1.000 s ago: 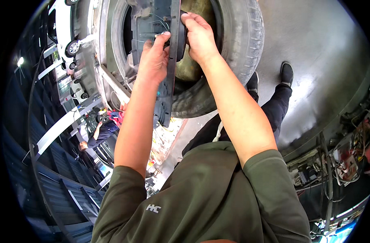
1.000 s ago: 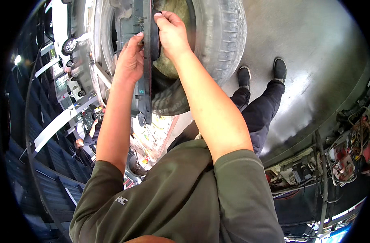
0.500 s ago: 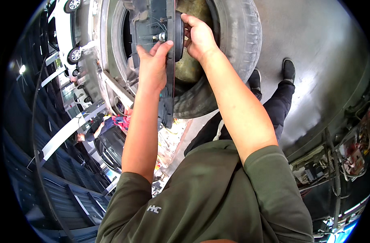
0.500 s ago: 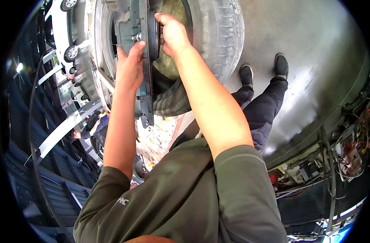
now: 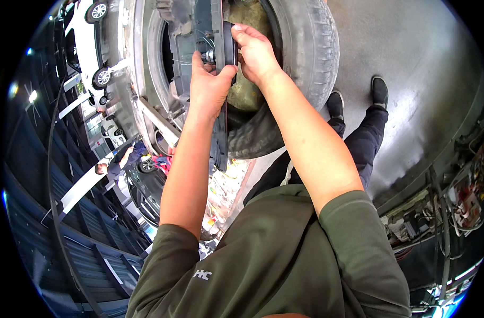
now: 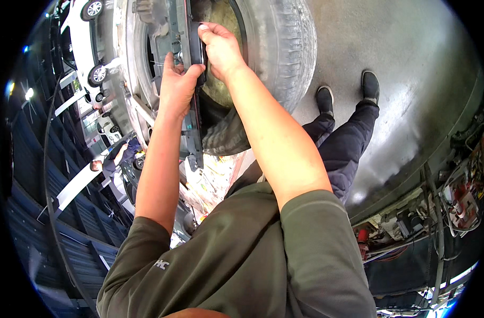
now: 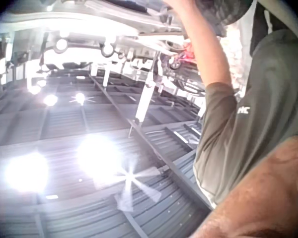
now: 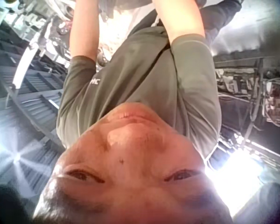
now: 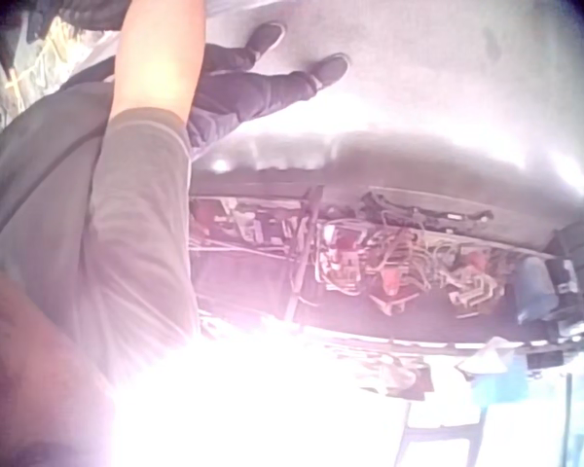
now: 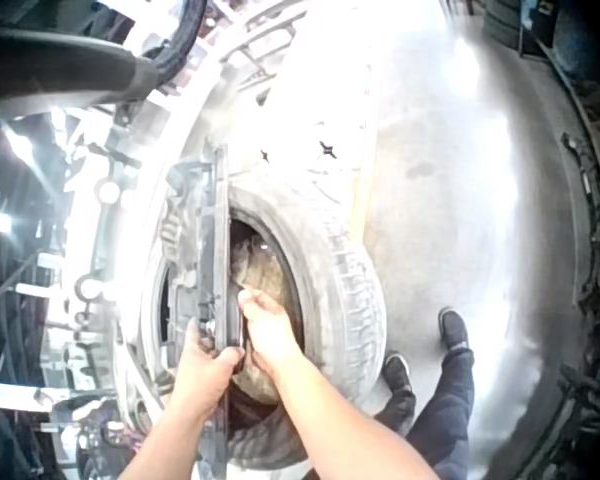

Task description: The person threads a metal wire through a car grille, inserts the front emblem lock mechanism into place by hand, and secures the assembly to the grille using the wire.

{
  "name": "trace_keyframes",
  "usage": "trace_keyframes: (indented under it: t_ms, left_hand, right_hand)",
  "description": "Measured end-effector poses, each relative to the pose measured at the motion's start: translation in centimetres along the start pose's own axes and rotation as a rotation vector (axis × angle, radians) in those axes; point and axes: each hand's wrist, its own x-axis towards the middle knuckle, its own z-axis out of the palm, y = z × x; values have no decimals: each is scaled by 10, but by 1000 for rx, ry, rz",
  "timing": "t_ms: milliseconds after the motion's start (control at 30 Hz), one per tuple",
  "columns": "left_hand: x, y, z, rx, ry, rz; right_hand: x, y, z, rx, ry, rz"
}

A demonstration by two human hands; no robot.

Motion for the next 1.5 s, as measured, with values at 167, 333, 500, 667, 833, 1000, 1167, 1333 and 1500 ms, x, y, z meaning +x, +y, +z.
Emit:
trace_keyframes:
  t_ms: [167,333,500,667,833,1000,1167,1333,1500]
  left_hand:
    - [5,-10,-2,-15,3,51]
    - [7,-14,-5,-66,-13,81]
    - [5,-12,-6,-46,-48,51]
    - [11,-15,-18,229,-9,85]
    - [10,-8,-32,169,-52,93]
    - [10,-4,-55,-15,-167,40]
    - [-2,18,-56,-93,-151,15]
    - [-9,31,-58,-45,-158,-22]
    - [-8,30,-60,-74,-159,-33]
  right_hand:
    - [7,9,-3,-78,-17,-140]
    - [8,11,-2,-247,5,-191]
    - [3,2,-2,-152,3,-110]
    - [1,-4,-1,-29,-35,1]
    - [-3,-7,-1,-52,-67,88]
    - [-12,-11,3,-195,-202,40]
    - [-10,-13,5,-202,-243,15]
    - [-5,-10,7,-202,-261,-30]
    - [-4,-5,10,-136,-238,-70]
